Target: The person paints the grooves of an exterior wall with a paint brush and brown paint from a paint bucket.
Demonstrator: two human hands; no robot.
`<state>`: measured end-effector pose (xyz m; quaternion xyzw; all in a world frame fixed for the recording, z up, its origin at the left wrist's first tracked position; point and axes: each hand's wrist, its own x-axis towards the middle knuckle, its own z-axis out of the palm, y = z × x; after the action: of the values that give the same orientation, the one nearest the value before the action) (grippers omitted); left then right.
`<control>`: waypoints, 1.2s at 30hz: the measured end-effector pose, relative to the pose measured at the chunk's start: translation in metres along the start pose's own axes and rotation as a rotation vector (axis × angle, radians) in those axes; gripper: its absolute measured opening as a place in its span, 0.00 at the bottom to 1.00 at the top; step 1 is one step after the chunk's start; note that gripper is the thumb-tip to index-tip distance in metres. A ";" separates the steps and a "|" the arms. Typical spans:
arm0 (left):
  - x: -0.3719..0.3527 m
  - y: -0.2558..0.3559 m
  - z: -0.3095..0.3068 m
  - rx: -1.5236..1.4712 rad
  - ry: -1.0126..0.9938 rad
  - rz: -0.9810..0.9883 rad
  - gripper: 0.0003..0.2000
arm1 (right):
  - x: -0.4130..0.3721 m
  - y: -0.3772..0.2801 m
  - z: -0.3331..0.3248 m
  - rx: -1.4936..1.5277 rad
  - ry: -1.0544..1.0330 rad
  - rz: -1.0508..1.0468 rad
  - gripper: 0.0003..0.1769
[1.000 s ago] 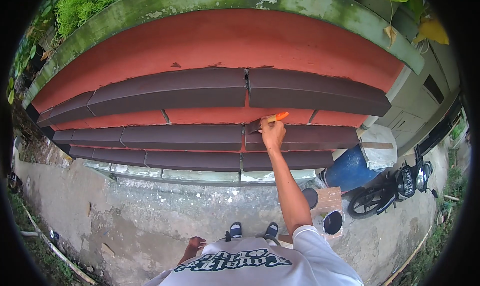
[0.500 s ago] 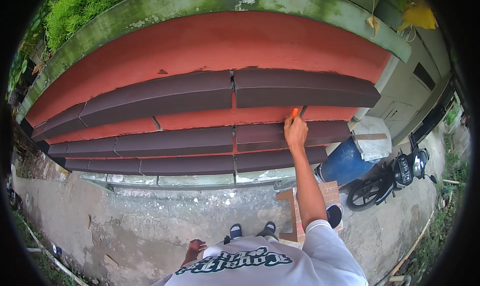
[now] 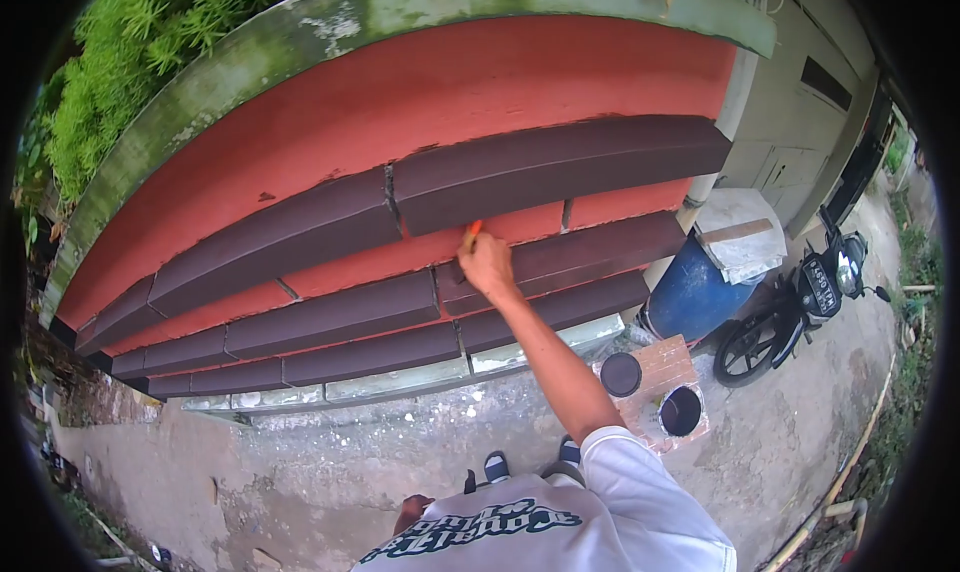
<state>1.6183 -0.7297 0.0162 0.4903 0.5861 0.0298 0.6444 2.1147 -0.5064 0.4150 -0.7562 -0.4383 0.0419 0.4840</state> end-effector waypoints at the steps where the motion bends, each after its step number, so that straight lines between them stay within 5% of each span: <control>1: -0.001 0.003 0.000 0.007 -0.006 0.003 0.13 | 0.005 0.016 -0.016 -0.007 -0.027 0.069 0.18; 3: -0.002 0.011 0.003 0.013 -0.003 -0.006 0.12 | 0.015 0.053 -0.046 0.011 0.021 0.068 0.18; 5: 0.000 0.032 0.020 -0.241 0.081 -0.260 0.12 | 0.026 0.082 -0.083 -0.059 0.073 0.122 0.17; 11: 0.031 0.022 0.053 -0.374 0.088 -0.268 0.12 | 0.042 0.120 -0.183 -0.370 0.232 0.031 0.14; 16: 0.038 0.049 0.082 -0.046 0.018 -0.159 0.12 | 0.045 0.115 -0.184 -0.673 0.076 -0.113 0.09; 20: 0.036 0.050 0.096 0.141 -0.017 -0.018 0.12 | 0.022 0.072 -0.129 -0.395 -0.011 -0.275 0.09; 25: 0.016 0.052 0.101 0.244 -0.067 0.243 0.12 | 0.013 0.052 -0.088 0.212 -0.220 -0.033 0.17; 29: 0.018 0.045 0.106 0.367 -0.058 0.277 0.11 | 0.028 0.109 -0.113 0.228 -0.213 0.139 0.17; 32: -0.002 0.059 0.132 0.134 -0.011 0.132 0.11 | 0.045 0.171 -0.171 0.223 -0.098 0.140 0.16; 36: -0.006 0.069 0.156 0.209 0.035 0.129 0.15 | 0.068 0.246 -0.265 0.035 0.101 0.149 0.17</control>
<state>1.7754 -0.7909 0.0406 0.5910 0.5644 0.0186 0.5760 2.4385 -0.6784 0.3907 -0.7794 -0.3551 0.0471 0.5141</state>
